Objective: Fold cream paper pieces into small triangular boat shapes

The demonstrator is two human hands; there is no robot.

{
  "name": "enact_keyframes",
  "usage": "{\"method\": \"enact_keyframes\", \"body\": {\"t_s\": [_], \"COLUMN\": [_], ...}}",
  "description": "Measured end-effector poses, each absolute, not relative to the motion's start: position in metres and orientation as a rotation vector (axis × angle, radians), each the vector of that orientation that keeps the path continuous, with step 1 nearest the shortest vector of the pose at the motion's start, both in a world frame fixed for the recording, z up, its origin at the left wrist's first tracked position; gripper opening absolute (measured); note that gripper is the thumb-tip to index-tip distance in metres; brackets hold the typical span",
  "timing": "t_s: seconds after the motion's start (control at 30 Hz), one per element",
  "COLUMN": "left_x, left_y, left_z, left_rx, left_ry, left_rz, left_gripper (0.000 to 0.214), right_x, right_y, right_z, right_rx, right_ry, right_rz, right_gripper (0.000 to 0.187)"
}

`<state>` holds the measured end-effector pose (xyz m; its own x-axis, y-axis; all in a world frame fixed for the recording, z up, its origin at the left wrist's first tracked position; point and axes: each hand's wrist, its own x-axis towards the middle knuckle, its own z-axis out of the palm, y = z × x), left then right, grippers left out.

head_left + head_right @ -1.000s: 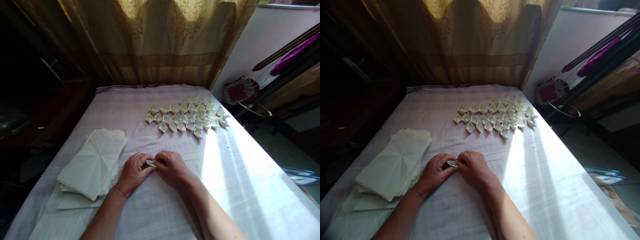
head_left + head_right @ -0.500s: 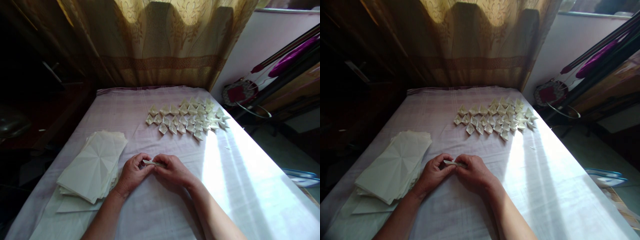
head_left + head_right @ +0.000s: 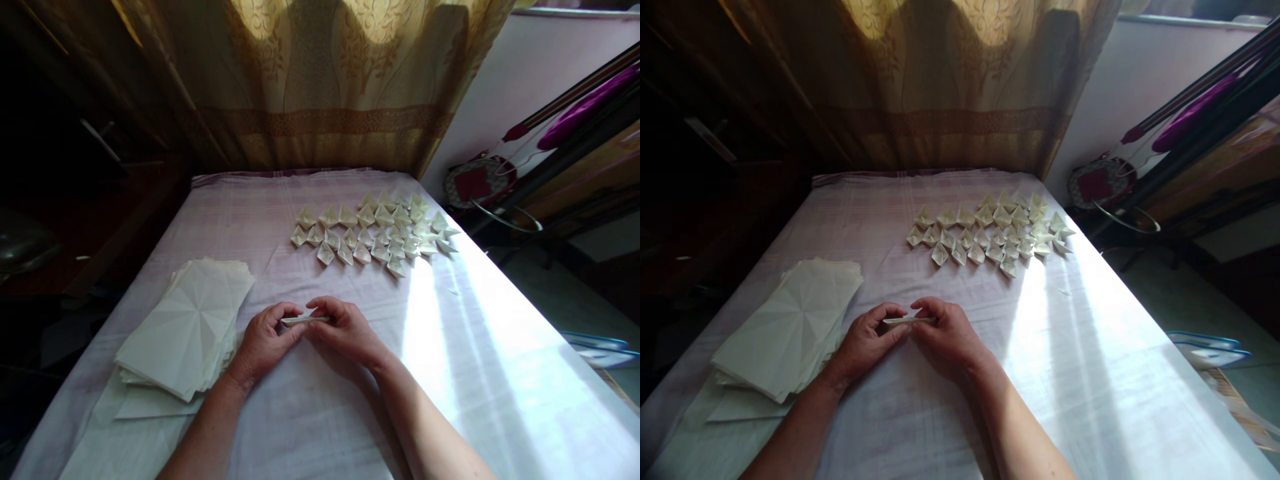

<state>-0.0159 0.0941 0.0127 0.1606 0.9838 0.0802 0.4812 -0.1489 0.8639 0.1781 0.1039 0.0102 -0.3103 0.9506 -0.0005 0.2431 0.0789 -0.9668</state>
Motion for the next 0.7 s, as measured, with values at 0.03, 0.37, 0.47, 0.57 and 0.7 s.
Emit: {"method": "enact_keyframes", "body": {"t_s": [0.03, 0.37, 0.47, 0.57, 0.7], "left_x": [-0.016, -0.018, -0.018, -0.016, -0.015], "left_y": [0.094, 0.096, 0.096, 0.096, 0.096], "left_z": [0.013, 0.015, 0.016, 0.016, 0.017], "left_rx": [1.747, 1.566, 1.526, 1.466, 1.294], "left_ry": [1.405, 1.307, 1.304, 1.278, 1.186], "left_rz": [0.908, 0.892, 0.879, 0.883, 0.855], "left_gripper": [0.016, 0.014, 0.015, 0.017, 0.025], "right_x": [0.178, 0.177, 0.178, 0.179, 0.179], "right_y": [0.104, 0.103, 0.103, 0.104, 0.105], "right_z": [0.010, 0.024, 0.024, 0.022, 0.026], "right_rx": [-1.195, -1.207, -1.225, -1.186, -1.094], "right_ry": [-1.642, -1.721, -1.765, -1.800, -1.787], "right_rz": [1.264, 1.303, 1.323, 1.282, 1.314], "right_gripper": [0.025, 0.015, 0.014, 0.017, 0.022]}}
